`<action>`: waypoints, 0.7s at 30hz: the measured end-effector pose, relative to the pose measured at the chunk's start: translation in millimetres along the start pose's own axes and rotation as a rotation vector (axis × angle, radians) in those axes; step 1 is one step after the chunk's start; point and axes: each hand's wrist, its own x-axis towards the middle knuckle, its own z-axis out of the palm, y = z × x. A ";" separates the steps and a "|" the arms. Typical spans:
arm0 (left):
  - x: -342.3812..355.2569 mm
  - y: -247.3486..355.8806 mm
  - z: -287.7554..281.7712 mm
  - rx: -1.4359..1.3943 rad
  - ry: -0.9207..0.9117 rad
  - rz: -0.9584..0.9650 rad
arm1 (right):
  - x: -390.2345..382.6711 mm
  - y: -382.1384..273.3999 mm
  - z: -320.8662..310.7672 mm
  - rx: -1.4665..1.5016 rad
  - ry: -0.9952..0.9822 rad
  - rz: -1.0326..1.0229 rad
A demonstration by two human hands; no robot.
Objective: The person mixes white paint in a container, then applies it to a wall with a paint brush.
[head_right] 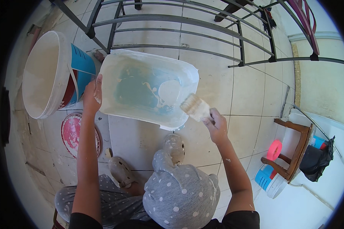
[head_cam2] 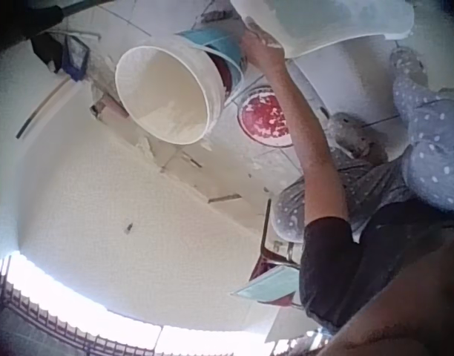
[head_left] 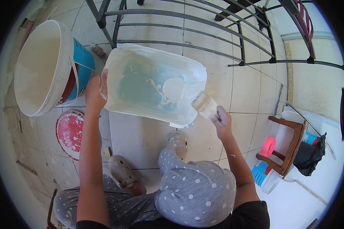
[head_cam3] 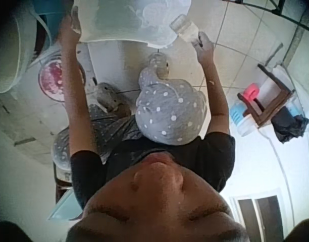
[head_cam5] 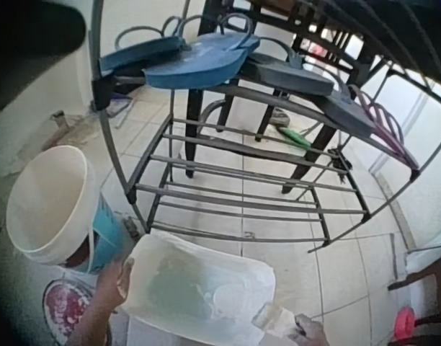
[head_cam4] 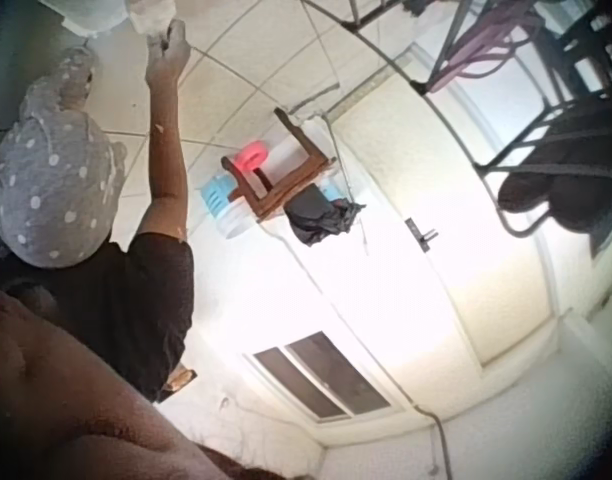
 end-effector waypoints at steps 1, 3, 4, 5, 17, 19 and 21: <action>-0.6 0.2 0.2 -0.025 0.006 0.003 | 6.6 5.0 1.8 0.000 0.001 0.000; -1.6 3.0 -0.1 -0.056 0.013 0.008 | 17.4 27.5 8.7 0.100 -0.180 0.008; -2.4 8.0 -1.7 -0.037 0.005 0.000 | 19.8 40.5 9.1 0.097 -0.178 0.007; -2.8 10.7 -2.5 -0.018 -0.003 -0.008 | 21.5 54.7 7.6 0.092 -0.214 -0.014; -1.3 6.3 -2.3 0.013 -0.031 -0.029 | 35.4 35.8 -13.2 -0.359 -0.296 -0.074; -1.5 4.6 -2.4 0.000 -0.033 -0.022 | 27.7 34.2 -16.3 -0.368 -0.252 -0.055; 0.2 1.2 -0.7 -0.019 -0.029 -0.008 | 20.9 34.7 -23.5 -0.601 -0.200 -0.053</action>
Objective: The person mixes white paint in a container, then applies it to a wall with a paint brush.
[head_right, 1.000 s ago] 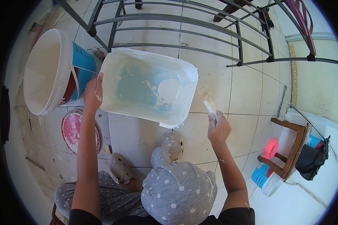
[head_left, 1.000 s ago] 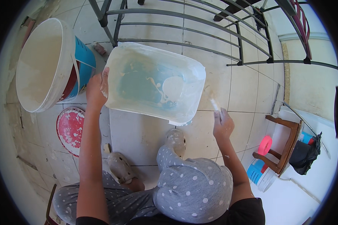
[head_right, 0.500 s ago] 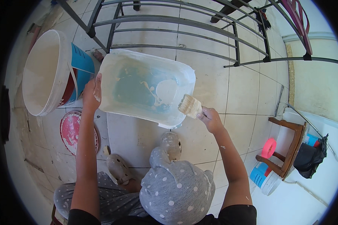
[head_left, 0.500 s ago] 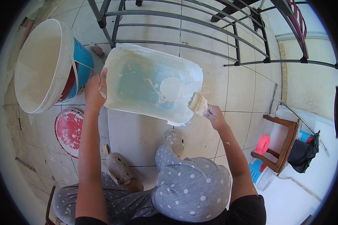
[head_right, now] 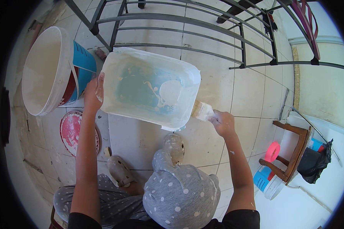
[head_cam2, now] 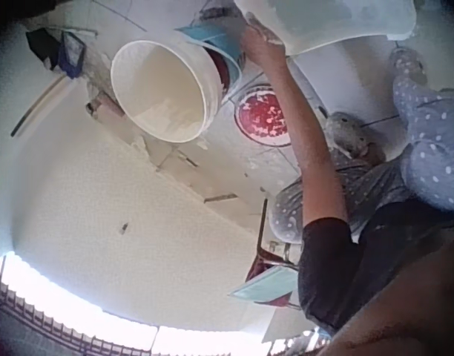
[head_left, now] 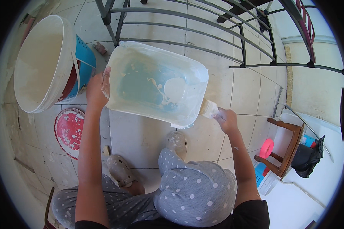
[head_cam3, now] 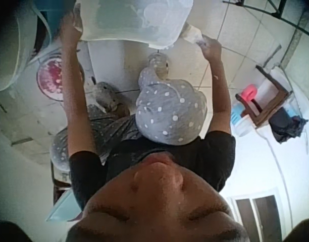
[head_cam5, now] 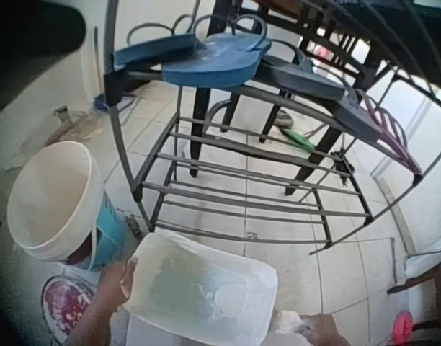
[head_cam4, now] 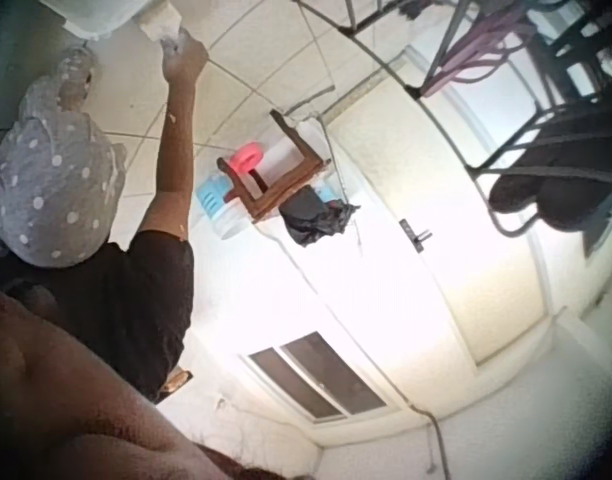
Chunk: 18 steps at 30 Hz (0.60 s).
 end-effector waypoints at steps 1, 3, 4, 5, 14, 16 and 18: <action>-0.3 -6.2 2.3 0.023 0.022 0.006 | -2.4 -0.9 -5.7 0.003 0.000 -0.004; -0.3 -7.7 4.1 0.043 0.039 0.011 | -13.3 -1.8 -24.5 -0.230 0.106 0.101; 0.1 -3.8 3.1 0.023 0.012 0.002 | -20.0 3.2 -27.5 -0.234 0.102 0.103; -0.2 -1.1 2.4 0.003 -0.014 -0.007 | -26.4 8.2 -30.4 -0.008 0.252 0.092; -1.2 8.9 -2.2 -0.053 0.027 0.013 | -18.3 -33.7 -31.5 -0.134 0.558 -0.121; -1.5 6.1 -3.2 -0.021 0.019 -0.012 | -5.4 -48.9 -19.6 -0.276 0.527 -0.054; -2.4 2.8 -3.8 0.006 0.009 -0.035 | 10.0 -46.6 6.0 -0.370 0.441 -0.010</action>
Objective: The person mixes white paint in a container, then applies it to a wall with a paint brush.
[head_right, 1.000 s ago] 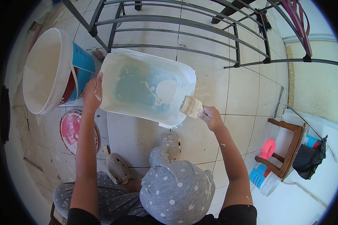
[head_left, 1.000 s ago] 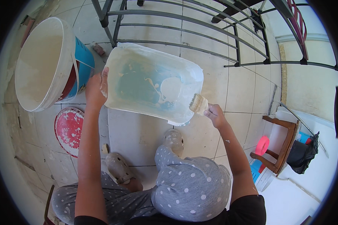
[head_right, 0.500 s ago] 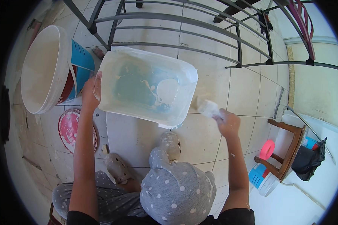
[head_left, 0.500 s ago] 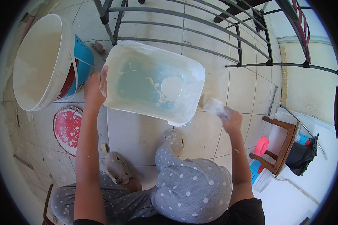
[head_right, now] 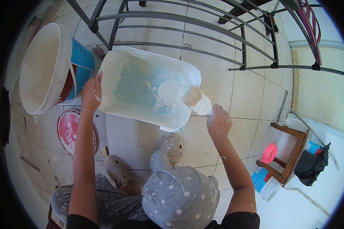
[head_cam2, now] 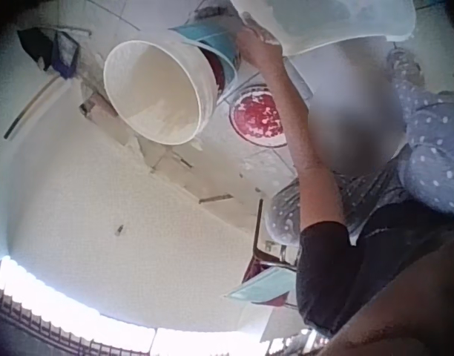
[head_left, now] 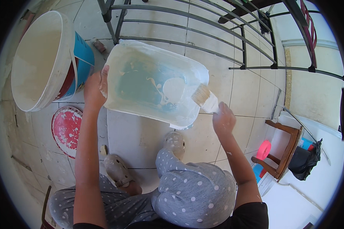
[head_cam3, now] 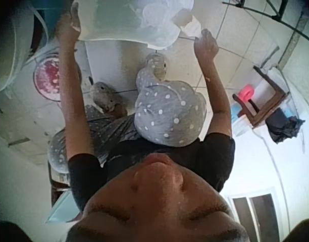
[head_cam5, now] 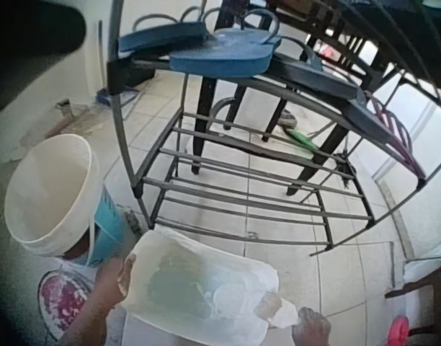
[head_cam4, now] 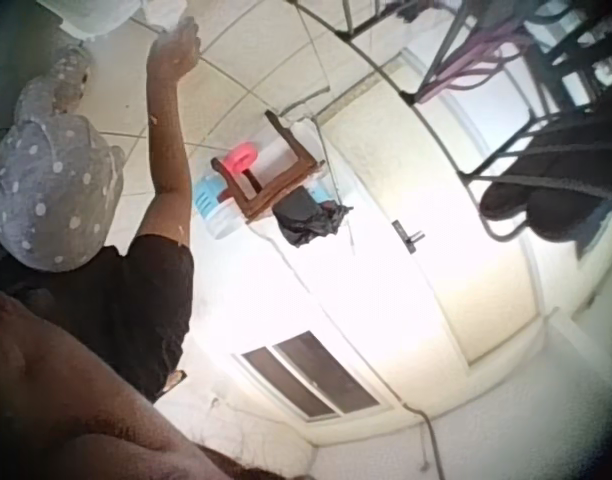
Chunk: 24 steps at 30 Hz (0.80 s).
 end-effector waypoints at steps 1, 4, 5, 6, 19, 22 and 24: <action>-0.3 -0.2 1.5 -0.012 0.002 0.003 | 1.0 -0.4 16.0 -0.019 -0.060 0.045; -1.1 6.9 1.8 0.004 -0.005 0.005 | 11.0 0.6 35.9 -0.025 -0.118 0.060; -1.2 10.5 2.0 0.026 -0.014 0.002 | 14.7 3.4 39.6 -0.016 -0.117 0.026; -2.1 6.6 1.8 0.022 -0.018 0.001 | 19.4 4.8 41.9 -0.020 -0.120 0.026; -1.7 1.4 5.2 0.002 -0.003 0.024 | 22.6 64.6 34.8 -0.082 -0.146 -0.070; 1.1 -1.2 2.4 -0.033 -0.065 0.032 | 21.0 74.5 31.6 -0.083 -0.162 -0.035; 3.9 -12.3 3.2 -0.038 -0.090 0.033 | 15.7 74.9 27.8 -0.048 -0.152 -0.026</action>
